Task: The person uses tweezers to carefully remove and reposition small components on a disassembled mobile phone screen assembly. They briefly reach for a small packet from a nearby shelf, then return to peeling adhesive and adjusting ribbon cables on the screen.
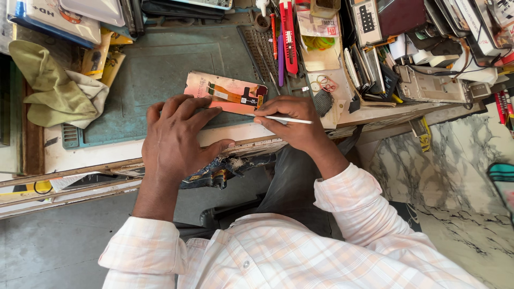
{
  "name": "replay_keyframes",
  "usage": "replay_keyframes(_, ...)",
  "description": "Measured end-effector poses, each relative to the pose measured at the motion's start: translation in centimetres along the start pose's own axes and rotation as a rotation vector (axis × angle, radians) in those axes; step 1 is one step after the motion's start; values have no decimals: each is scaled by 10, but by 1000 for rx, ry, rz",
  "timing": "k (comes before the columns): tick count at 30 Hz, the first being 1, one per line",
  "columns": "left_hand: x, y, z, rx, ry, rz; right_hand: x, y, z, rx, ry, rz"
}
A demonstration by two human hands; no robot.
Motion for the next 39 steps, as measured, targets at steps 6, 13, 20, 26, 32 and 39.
replay_keyframes(6, 1, 2, 3, 4, 9, -10, 7, 8, 8, -64, 53, -32)
replay_keyframes(13, 2, 2, 3, 7, 16, -19, 13, 7, 13, -28, 103, -31)
replay_keyframes(20, 2, 0, 1, -1, -10, 4, 9, 0, 10, 49, 72, -27)
replay_keyframes(26, 1, -1, -2, -12, -18, 7, 7, 1, 9, 40, 53, -13)
replay_keyframes(32, 1, -2, -2, 9, -9, 0, 8, 5, 8, 41, 49, -8)
replay_keyframes(39, 1, -2, -3, -9, -21, -2, 9, 7, 8, 15, 71, -17)
Point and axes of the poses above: each hand's wrist, its own x-axis away from the middle knuckle, its own z-axis out of the back of the hand, y = z × x, the point moved 8 cm from there along -x, towards the middle knuckle, and after that the axes turned 8 degrees about -y, right-handed, at the moved point
